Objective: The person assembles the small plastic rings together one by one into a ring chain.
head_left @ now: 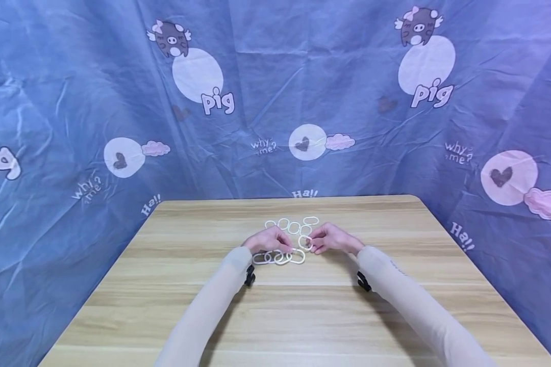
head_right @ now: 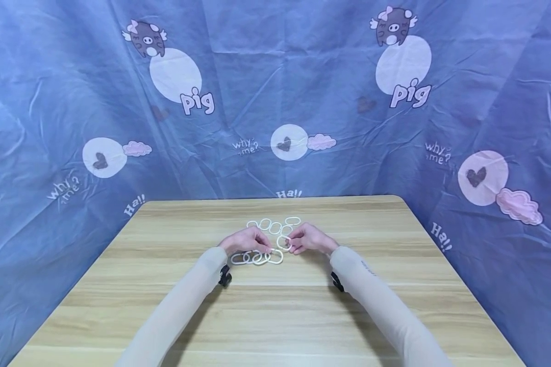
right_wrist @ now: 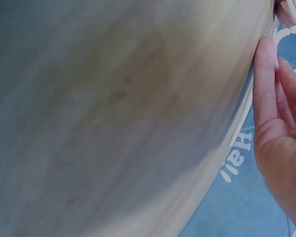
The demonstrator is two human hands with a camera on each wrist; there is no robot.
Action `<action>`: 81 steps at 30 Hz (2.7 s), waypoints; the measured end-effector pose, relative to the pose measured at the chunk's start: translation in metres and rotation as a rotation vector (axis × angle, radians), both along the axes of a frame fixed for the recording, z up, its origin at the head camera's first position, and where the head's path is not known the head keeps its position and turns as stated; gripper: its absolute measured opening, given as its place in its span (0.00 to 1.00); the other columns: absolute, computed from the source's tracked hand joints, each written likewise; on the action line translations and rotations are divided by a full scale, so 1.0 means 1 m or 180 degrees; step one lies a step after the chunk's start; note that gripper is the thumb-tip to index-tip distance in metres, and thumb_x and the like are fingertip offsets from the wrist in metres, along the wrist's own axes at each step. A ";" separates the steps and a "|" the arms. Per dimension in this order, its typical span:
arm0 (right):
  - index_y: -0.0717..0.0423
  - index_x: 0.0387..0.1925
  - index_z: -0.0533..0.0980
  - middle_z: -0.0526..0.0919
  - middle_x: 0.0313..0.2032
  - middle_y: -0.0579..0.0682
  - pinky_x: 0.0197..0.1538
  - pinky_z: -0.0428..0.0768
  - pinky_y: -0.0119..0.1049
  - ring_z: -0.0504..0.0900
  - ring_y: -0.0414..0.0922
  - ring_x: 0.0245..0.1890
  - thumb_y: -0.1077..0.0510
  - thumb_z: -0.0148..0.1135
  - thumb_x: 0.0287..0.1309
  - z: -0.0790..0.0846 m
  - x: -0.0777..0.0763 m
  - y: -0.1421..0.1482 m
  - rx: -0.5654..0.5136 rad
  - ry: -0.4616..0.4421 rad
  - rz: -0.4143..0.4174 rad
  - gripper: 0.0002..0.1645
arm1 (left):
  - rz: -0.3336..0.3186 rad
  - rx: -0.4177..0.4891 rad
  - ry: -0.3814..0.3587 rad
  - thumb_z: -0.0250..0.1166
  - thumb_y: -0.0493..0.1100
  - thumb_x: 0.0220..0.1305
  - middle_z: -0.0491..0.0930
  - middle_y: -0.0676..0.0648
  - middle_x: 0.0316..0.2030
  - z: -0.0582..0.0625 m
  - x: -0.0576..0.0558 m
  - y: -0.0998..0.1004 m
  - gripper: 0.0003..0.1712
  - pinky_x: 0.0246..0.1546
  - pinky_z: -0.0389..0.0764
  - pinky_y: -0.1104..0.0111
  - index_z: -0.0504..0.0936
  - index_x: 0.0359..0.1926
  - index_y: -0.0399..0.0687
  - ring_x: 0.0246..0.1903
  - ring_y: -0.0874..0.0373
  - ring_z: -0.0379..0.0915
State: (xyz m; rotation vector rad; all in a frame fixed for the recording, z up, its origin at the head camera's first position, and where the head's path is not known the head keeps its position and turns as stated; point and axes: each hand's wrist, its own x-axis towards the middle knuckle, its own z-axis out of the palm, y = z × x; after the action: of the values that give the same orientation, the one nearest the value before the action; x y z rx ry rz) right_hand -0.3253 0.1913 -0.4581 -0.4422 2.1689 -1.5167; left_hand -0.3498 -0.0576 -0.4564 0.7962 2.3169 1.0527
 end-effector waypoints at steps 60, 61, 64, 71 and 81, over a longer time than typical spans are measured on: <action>0.72 0.46 0.79 0.85 0.29 0.57 0.35 0.84 0.35 0.81 0.42 0.27 0.67 0.60 0.62 0.004 0.003 0.008 0.0348 -0.0078 0.0320 0.13 | -0.0064 -0.0019 -0.0154 0.68 0.38 0.60 0.82 0.58 0.26 -0.001 -0.002 0.001 0.08 0.36 0.71 0.77 0.86 0.39 0.37 0.28 0.67 0.72; 0.72 0.46 0.79 0.85 0.29 0.56 0.35 0.84 0.34 0.81 0.42 0.27 0.67 0.61 0.62 0.003 0.003 0.009 0.0351 -0.0078 0.0341 0.13 | -0.0067 -0.0008 -0.0167 0.68 0.38 0.60 0.83 0.57 0.26 -0.001 -0.002 0.000 0.08 0.36 0.71 0.77 0.86 0.39 0.37 0.28 0.67 0.73; 0.70 0.45 0.80 0.85 0.28 0.54 0.33 0.83 0.32 0.80 0.41 0.27 0.66 0.62 0.61 0.002 0.002 0.014 0.0407 -0.0077 0.0336 0.13 | -0.0086 -0.0004 -0.0179 0.68 0.39 0.60 0.85 0.54 0.29 0.000 -0.001 0.000 0.09 0.39 0.72 0.76 0.87 0.40 0.39 0.31 0.66 0.74; 0.69 0.45 0.80 0.85 0.28 0.52 0.32 0.82 0.31 0.80 0.41 0.26 0.66 0.63 0.59 0.001 0.002 0.019 0.0470 -0.0030 0.0292 0.12 | -0.0037 -0.0084 -0.0087 0.70 0.46 0.60 0.85 0.54 0.33 0.001 0.001 0.005 0.10 0.43 0.72 0.73 0.87 0.40 0.46 0.35 0.65 0.75; 0.69 0.44 0.80 0.83 0.27 0.50 0.32 0.82 0.31 0.79 0.41 0.26 0.65 0.64 0.59 0.002 0.005 0.018 0.0478 -0.0029 0.0234 0.13 | -0.0183 -0.0048 -0.0098 0.69 0.45 0.61 0.86 0.54 0.32 0.005 0.006 0.014 0.10 0.41 0.73 0.75 0.87 0.40 0.43 0.33 0.67 0.75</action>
State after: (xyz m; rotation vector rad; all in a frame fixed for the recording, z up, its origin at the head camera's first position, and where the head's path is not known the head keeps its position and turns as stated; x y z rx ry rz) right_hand -0.3207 0.2093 -0.4563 -0.4582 2.2154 -1.3037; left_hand -0.3438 -0.0440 -0.4517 0.8300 2.2602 1.0145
